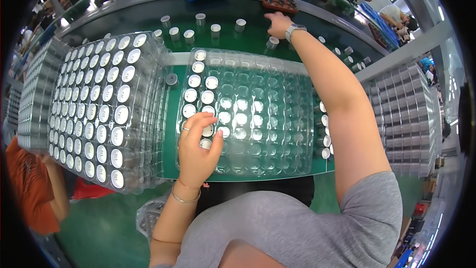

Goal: Inspecting and organizing small cylindrical electronic components into a tray.

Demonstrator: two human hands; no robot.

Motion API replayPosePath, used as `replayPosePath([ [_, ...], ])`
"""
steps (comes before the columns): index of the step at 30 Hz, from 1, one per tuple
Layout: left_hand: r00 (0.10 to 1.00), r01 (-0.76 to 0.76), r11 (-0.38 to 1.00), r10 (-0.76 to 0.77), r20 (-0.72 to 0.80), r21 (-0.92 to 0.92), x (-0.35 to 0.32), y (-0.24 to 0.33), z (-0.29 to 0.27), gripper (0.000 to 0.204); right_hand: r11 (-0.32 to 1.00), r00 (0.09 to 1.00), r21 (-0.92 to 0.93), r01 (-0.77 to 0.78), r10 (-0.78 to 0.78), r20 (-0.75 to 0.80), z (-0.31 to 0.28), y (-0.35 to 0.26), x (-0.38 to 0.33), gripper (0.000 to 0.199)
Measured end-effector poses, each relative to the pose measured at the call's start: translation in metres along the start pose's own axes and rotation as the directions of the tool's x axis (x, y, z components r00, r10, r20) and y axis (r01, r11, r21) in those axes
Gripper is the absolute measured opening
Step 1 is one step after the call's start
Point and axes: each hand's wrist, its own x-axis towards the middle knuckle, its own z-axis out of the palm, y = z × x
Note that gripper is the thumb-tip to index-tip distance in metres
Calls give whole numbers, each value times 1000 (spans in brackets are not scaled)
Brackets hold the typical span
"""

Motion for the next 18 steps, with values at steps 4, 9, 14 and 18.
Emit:
replayPosePath([
  [4,1000,18,1000,-18,2,-11,3,2,0,24,990,984,-12,139,-137,115,7,8,27,61],
  [9,999,54,998,-54,3,-21,2,1,-4,24,930,951,249,269,-298,84,-18,-64,21,59],
  [14,999,31,999,-31,-8,23,4,4,-2,23,908,896,113,404,-418,151,2,-73,31,36],
  [18,999,32,999,-32,-7,1,0,5,-2,24,859,911,307,410,-402,-91,-20,-79,9,34],
])
